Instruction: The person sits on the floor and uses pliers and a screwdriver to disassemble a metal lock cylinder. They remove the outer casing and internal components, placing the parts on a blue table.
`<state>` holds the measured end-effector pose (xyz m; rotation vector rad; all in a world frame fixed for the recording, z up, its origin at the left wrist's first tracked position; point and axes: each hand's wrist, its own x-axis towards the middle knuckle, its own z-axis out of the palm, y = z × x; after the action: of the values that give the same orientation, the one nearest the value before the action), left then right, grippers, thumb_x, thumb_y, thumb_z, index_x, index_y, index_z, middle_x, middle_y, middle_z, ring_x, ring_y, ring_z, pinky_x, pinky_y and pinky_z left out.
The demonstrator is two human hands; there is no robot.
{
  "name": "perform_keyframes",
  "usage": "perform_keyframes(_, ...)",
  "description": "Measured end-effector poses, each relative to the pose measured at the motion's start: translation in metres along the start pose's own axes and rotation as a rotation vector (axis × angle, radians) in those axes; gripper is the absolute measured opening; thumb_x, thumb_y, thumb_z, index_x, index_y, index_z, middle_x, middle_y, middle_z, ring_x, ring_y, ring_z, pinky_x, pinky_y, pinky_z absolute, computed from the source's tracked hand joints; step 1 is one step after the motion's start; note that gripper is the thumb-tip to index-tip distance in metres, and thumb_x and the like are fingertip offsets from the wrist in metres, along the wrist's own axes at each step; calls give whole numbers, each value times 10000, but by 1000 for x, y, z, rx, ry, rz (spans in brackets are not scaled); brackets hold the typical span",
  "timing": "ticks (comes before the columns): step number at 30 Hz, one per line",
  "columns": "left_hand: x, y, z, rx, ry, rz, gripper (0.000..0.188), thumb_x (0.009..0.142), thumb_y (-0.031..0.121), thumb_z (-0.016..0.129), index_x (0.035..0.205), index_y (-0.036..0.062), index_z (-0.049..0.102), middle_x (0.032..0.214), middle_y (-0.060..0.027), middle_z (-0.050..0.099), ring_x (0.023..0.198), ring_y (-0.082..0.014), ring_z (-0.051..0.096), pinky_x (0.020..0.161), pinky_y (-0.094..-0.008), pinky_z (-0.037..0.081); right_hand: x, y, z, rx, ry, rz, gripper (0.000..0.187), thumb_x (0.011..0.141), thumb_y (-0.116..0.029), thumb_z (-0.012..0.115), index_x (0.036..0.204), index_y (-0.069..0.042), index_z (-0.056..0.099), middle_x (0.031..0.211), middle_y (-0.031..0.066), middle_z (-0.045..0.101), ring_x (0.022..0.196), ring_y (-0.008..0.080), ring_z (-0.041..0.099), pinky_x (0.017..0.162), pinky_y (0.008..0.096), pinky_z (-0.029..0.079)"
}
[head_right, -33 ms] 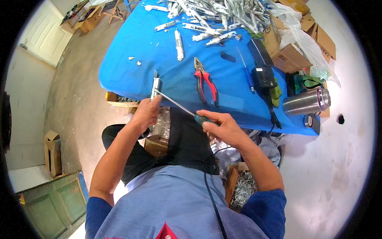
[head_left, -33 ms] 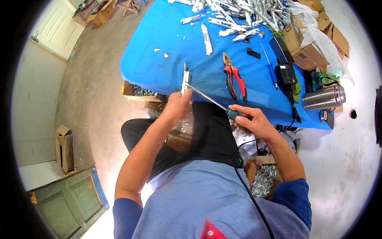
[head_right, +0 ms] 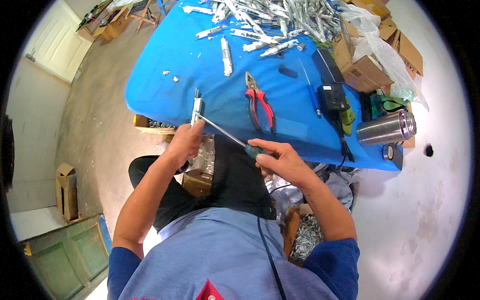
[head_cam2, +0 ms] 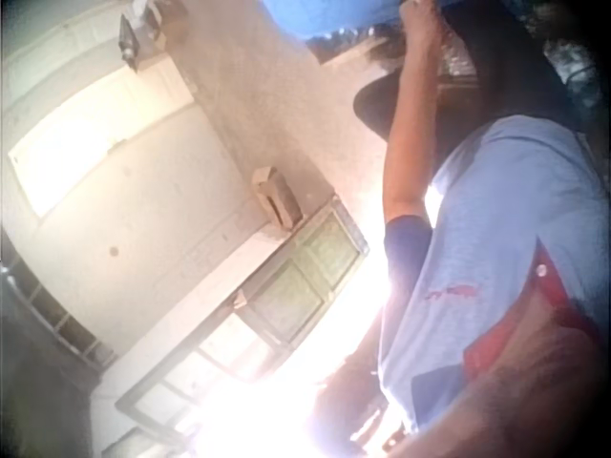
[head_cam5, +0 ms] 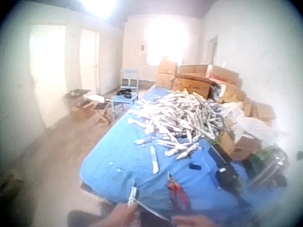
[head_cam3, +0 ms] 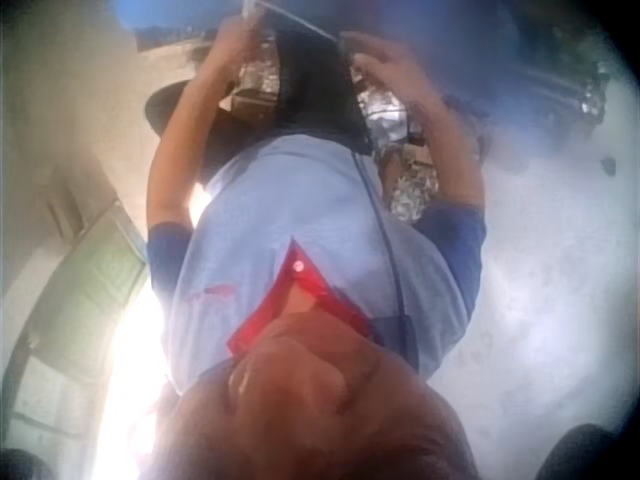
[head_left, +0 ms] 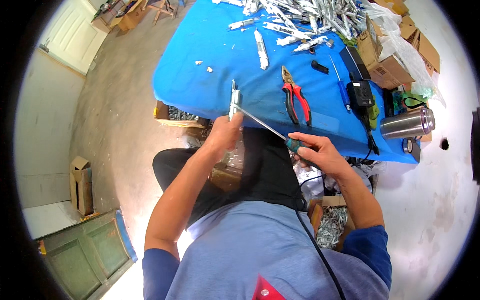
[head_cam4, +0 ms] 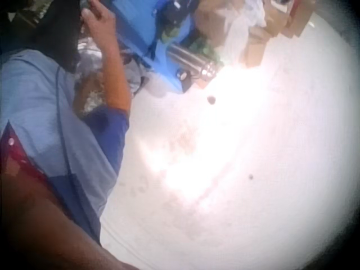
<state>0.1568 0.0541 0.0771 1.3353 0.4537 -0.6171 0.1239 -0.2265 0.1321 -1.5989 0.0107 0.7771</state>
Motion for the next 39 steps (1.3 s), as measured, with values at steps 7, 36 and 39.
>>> perform_keyframes(7,-4,2,6,61,70,53,378,955,425,509,734,135,410,565,48,336,440,-87,293,401,-269,250,-6,1,17,-283,66,-150,445,907,-133,626,1343,-94,546,843,27,642,675,128,606,620,290,500)
perform_keyframes(36,-3,-1,0,-55,-4,-9,402,945,445,551,693,177,387,565,84,282,453,-62,224,410,-244,175,-3,13,22,267,-8,69,464,961,-180,572,1398,-59,476,844,49,631,668,102,617,562,245,527)
perform_keyframes(39,-3,-4,-2,-70,0,-3,421,940,453,556,669,182,383,562,81,280,453,-63,222,412,-246,175,-5,9,24,231,-22,42,467,962,-178,568,1404,-63,469,860,50,634,679,104,621,581,249,534)
